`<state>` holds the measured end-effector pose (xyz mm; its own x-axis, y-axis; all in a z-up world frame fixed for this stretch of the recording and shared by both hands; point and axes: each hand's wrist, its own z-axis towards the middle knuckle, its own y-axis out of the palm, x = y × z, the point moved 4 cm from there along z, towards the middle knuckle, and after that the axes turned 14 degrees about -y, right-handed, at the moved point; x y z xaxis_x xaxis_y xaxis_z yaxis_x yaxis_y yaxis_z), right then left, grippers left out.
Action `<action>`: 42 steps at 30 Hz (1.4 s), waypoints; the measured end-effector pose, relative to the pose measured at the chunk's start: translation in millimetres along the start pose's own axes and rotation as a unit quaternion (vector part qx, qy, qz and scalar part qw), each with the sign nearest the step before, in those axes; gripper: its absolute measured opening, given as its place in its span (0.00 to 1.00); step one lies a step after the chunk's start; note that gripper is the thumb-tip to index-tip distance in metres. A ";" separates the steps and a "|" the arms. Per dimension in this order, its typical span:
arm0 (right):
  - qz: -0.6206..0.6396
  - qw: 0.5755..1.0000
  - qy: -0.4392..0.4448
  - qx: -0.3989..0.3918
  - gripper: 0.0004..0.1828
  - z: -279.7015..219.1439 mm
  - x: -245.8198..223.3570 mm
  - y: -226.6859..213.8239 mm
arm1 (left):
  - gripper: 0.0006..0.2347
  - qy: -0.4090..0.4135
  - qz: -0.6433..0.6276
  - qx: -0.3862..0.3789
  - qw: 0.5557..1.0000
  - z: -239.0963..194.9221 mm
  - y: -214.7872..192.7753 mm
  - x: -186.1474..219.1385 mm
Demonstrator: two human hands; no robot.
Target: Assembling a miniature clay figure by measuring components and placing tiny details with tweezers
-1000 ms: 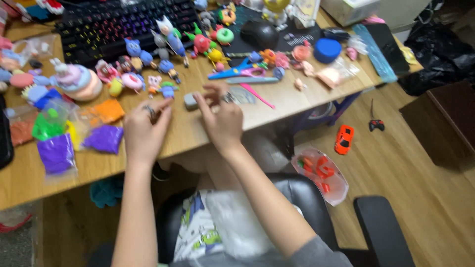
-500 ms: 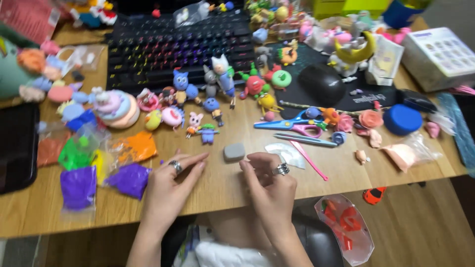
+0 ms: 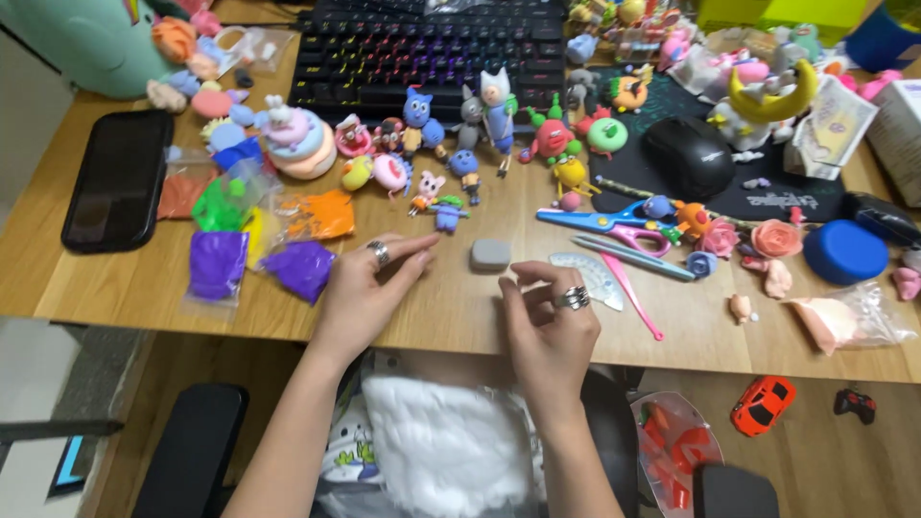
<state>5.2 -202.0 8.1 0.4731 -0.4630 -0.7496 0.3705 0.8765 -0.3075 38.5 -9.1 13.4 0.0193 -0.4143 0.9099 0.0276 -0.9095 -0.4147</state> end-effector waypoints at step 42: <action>-0.067 0.983 -0.130 0.114 0.07 -5.6 -8.4 27.9 | 0.08 0.130 -0.101 -0.020 0.986 -5.3 -9.3 -12.0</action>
<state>7.1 -172.9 2.6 0.5850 -0.6155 -0.5281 0.5979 0.7673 -0.2320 32.7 4.2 6.3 -0.2395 -0.2137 0.9471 -0.0345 -0.9730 -0.2283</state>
